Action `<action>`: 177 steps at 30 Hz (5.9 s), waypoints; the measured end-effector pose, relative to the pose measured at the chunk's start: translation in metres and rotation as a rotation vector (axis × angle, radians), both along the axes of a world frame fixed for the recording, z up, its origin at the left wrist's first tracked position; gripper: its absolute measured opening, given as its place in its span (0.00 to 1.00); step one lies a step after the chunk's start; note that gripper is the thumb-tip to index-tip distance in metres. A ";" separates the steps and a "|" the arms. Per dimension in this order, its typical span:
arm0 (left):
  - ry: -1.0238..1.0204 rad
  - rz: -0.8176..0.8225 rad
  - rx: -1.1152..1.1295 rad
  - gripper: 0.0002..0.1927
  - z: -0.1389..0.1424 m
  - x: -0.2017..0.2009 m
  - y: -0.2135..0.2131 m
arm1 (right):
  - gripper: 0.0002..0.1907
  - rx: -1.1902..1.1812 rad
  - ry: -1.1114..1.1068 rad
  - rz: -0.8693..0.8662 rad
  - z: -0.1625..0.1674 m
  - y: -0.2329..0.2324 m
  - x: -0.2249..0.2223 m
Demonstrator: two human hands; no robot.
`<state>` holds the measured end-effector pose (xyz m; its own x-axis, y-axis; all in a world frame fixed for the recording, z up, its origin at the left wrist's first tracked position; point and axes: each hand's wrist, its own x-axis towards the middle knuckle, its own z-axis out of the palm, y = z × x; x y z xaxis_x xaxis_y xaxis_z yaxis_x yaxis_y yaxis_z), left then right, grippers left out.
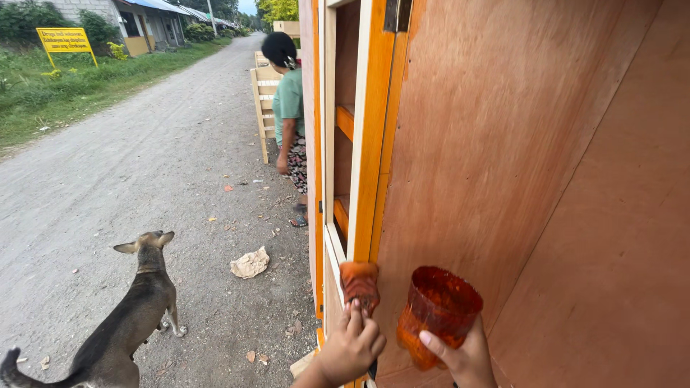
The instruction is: The person applies an orange-brown wood stain to the frame and shelf edges of a wooden cabinet outdoors. They hold a cut plastic bottle of stain in one hand and dab and wipe the stain onto the wood with a small pad and a brush, working along the vertical frame members and shelf edges.
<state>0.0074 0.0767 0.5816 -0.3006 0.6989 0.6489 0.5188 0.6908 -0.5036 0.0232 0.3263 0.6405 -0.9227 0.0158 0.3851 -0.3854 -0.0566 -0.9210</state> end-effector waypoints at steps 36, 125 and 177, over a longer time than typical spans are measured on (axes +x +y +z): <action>-0.096 -0.077 -0.051 0.09 -0.125 0.023 0.009 | 0.51 -0.183 -0.054 -0.174 -0.270 -0.026 0.163; -1.470 -0.863 -0.077 0.08 -0.115 0.188 -0.064 | 0.62 0.083 -0.162 -0.610 -0.295 -0.193 0.300; -2.624 -0.972 1.029 0.12 -0.380 0.404 0.131 | 0.51 -0.238 -0.608 -1.479 -0.464 -0.099 0.597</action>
